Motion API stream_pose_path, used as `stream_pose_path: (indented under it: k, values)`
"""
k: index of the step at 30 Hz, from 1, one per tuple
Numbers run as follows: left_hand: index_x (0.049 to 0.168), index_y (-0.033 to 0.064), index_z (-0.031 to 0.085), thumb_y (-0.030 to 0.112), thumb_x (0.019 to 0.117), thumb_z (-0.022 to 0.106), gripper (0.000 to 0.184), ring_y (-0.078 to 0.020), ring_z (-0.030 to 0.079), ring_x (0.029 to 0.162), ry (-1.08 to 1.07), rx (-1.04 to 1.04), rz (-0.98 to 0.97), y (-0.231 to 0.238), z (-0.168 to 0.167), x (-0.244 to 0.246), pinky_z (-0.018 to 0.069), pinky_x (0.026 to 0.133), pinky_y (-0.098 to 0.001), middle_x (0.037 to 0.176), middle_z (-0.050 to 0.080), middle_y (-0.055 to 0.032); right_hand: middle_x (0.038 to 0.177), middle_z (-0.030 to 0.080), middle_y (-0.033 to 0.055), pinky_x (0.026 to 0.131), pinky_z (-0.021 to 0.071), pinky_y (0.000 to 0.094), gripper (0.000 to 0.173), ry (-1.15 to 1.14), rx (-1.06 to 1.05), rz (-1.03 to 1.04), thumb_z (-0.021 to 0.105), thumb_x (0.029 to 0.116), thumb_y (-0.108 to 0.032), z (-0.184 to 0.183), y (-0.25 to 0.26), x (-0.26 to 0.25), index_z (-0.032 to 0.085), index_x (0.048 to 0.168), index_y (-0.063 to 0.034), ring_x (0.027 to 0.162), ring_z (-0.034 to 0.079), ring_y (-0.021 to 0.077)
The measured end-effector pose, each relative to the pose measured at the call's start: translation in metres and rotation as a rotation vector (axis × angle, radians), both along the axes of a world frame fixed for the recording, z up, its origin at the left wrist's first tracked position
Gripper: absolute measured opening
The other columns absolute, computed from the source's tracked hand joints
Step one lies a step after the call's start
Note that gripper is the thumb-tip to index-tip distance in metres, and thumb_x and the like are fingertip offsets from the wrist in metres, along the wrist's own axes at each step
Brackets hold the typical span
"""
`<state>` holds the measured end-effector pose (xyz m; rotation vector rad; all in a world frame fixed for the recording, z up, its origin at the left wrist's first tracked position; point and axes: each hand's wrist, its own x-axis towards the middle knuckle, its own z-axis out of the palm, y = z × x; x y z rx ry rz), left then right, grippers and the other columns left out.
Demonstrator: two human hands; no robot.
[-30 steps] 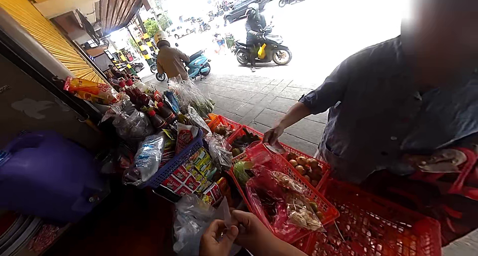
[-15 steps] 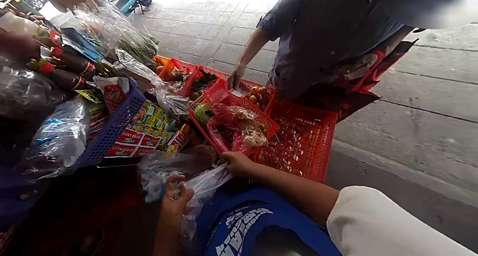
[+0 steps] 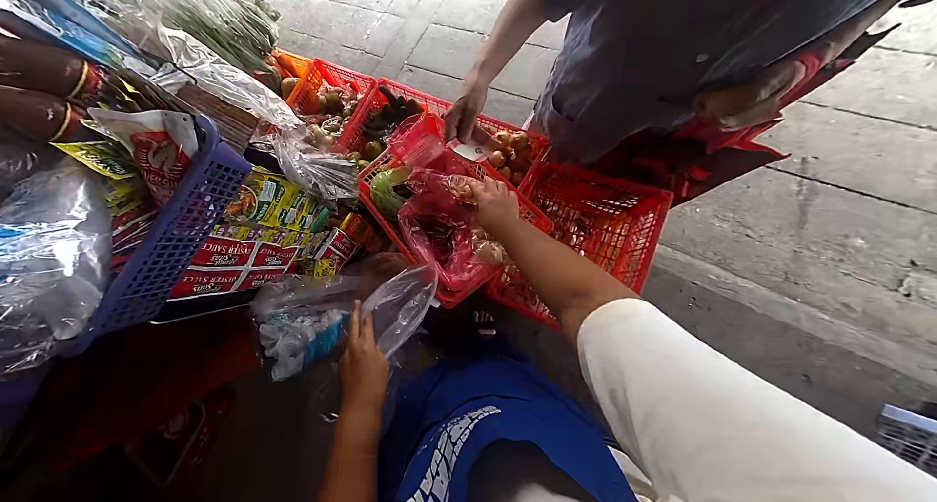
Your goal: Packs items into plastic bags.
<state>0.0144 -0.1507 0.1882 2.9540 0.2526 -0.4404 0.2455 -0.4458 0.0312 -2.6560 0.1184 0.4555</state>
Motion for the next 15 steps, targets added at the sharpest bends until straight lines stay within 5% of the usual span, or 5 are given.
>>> stream_pose_path:
  k: [3, 6, 8, 11, 15]
  values:
    - [0.148, 0.0063, 0.053, -0.013, 0.0843, 0.057, 0.067, -0.0307, 0.068, 0.117, 0.102, -0.019, -0.029, -0.008, -0.005, 0.007, 0.0597, 0.086, -0.0487, 0.167, 0.033, -0.0056, 0.139, 0.058, 0.0267, 0.089, 0.0476, 0.0736, 0.061, -0.071, -0.011, 0.052, 0.065, 0.0893, 0.001, -0.007, -0.003, 0.007, 0.055, 0.148, -0.0131, 0.124, 0.055, 0.0541]
    - [0.153, 0.0076, 0.047, -0.012, 0.084, 0.057, 0.073, -0.0292, 0.067, 0.12, 0.181, -0.047, -0.029, -0.012, -0.015, 0.016, 0.0588, 0.089, -0.0479, 0.168, 0.03, -0.0049, 0.134, 0.064, 0.0186, 0.094, 0.0511, 0.0658, 0.05, -0.188, 0.152, 0.059, 0.067, 0.0902, -0.006, 0.024, -0.003, -0.005, 0.061, 0.139, -0.0108, 0.121, 0.061, 0.0443]
    - [0.157, 0.0076, 0.041, -0.012, 0.0837, 0.058, 0.078, -0.0304, 0.062, 0.127, 0.253, -0.099, -0.005, -0.015, -0.02, 0.021, 0.0571, 0.094, -0.0492, 0.169, 0.027, -0.0068, 0.128, 0.068, 0.0171, 0.093, 0.0537, 0.0635, 0.052, -0.164, 0.451, 0.05, 0.072, 0.0901, -0.008, 0.059, 0.002, -0.035, 0.059, 0.14, -0.0114, 0.113, 0.067, 0.038]
    - [0.159, 0.0084, 0.035, -0.008, 0.0847, 0.059, 0.08, -0.031, 0.056, 0.134, 0.366, -0.177, 0.054, -0.021, -0.022, 0.031, 0.0533, 0.101, -0.0498, 0.17, 0.023, -0.0081, 0.116, 0.07, 0.0111, 0.08, 0.0611, 0.0428, 0.058, 0.103, 1.021, 0.075, 0.073, 0.0848, 0.0, 0.104, 0.006, -0.089, 0.056, 0.139, -0.0125, 0.092, 0.071, 0.0215]
    - [0.146, -0.0099, 0.044, -0.01, 0.0777, 0.068, 0.072, -0.0278, 0.049, 0.139, 0.114, -0.686, 0.248, -0.012, -0.032, 0.026, 0.0413, 0.117, -0.0406, 0.149, 0.049, -0.0253, 0.115, 0.072, 0.0077, 0.089, 0.0596, 0.0397, 0.049, 0.301, 1.057, 0.269, 0.074, 0.085, -0.001, 0.108, 0.007, -0.116, 0.063, 0.132, -0.0106, 0.098, 0.071, 0.0167]
